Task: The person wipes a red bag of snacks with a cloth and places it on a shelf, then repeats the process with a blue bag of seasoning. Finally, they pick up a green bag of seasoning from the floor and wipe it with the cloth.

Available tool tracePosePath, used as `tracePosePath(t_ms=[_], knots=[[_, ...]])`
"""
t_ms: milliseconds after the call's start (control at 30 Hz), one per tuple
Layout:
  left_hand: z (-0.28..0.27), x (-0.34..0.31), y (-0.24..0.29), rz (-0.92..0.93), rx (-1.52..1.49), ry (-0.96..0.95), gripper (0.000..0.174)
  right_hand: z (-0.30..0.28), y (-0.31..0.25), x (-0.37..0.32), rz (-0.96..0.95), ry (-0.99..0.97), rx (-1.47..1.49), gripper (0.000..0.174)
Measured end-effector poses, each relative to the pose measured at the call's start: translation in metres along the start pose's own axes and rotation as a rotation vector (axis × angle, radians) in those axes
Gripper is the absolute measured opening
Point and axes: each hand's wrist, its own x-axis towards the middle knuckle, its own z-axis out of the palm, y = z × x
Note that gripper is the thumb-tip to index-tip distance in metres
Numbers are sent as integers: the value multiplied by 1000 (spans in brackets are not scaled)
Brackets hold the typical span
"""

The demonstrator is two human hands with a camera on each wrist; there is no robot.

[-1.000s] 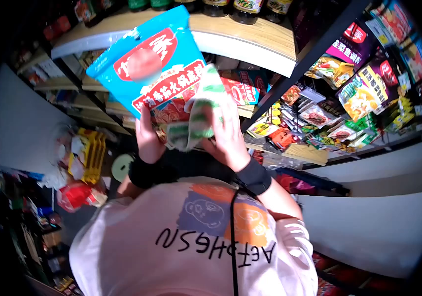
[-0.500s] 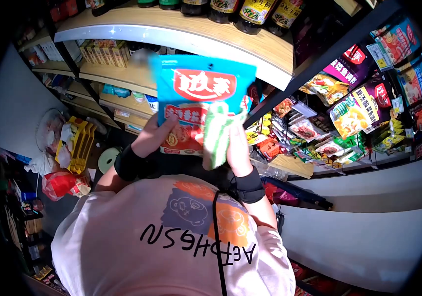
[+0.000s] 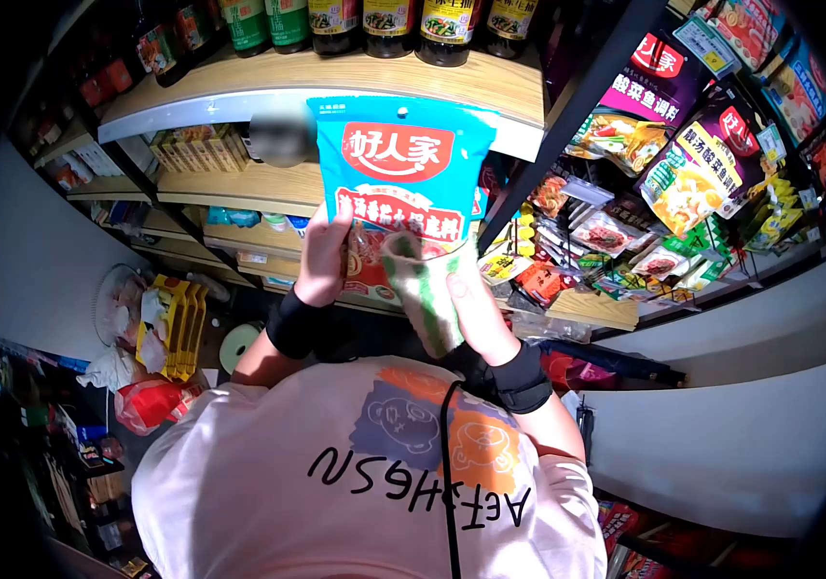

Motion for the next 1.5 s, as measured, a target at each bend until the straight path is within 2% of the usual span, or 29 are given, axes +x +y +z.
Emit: tracePosePath(t_ms=[33,100,133,167,233,267,300,333,400,433,467,533,600,667,700,767,800,900,933,967,1033,1067,1167,1233,1300,1367,1400,1433,1500], knots=[[-4,2,7,45,18,-36,35,5,1,2,-24,-9,-32,60],[-1,-7,13,144,-46,111,43,11,4,4,-36,-52,-40,57],[-1,-4,5,380,301,225,54,12,4,8,-41,-71,-46,56],[-15,-5,-3,508,668,175,63,15,3,10,-37,-92,-51,56],[-7,-13,-3,560,888,206,63,22,10,16,30,-145,94,53],[-5,-16,-3,545,873,145,63,27,10,19,71,-210,175,52],[-6,-19,-6,474,731,31,63,33,10,21,114,-277,258,50],[-9,-25,-8,377,557,-84,63,48,6,27,230,-305,667,49],[-21,-43,-5,112,161,-311,62,59,7,43,-283,-458,-308,51],[-26,-50,-4,-16,17,-391,62,68,-3,45,-359,-455,-561,54],[-32,-55,-4,-67,-51,-408,62,78,-13,48,-442,-443,-811,57],[-41,-61,-7,-142,-158,-397,62,79,-14,55,-514,-426,-911,54],[-41,-58,-13,-150,-211,-336,61,66,-10,68,-513,-432,-1018,52],[-37,-51,-17,-143,-244,-288,61,37,-3,76,-291,-378,-719,54],[-35,-49,-17,-141,-265,-273,61,33,-12,77,-319,-240,-1013,53],[-36,-45,-12,-152,-295,-262,60,16,-8,80,-323,-161,-870,54],[-36,-44,-9,-154,-313,-268,60,18,-7,78,-355,-152,-957,56],[-36,-39,-2,-174,-331,-307,60,40,-9,62,-121,-310,-707,61],[-35,-38,0,-183,-326,-322,60,43,1,56,-303,-282,-817,66],[-34,-35,1,-191,-333,-335,59,49,13,49,-371,-282,-906,68],[-29,-34,1,-203,-333,-357,59,61,-12,41,-366,-473,-977,69],[-26,-34,-1,-208,-336,-367,59,61,-13,38,-405,-567,-1068,64],[-17,-40,-7,-232,-334,-401,58,62,-12,38,-431,-634,-988,65],[-11,-44,-9,-240,-336,-394,58,45,0,56,-624,-563,-919,54],[-7,-45,-15,-239,-343,-356,58,26,-18,71,-166,-575,-752,48],[-5,-41,-16,-218,-349,-325,58,-4,7,91,-422,-409,-819,43],[-5,-40,-16,-209,-349,-308,57,-9,3,82,-316,-230,-869,38],[-6,-37,-14,-203,-361,-301,57,-19,11,80,-252,-203,-781,38],[-10,-34,-9,-187,-376,-293,57,-15,14,76,-280,-171,-873,44]])
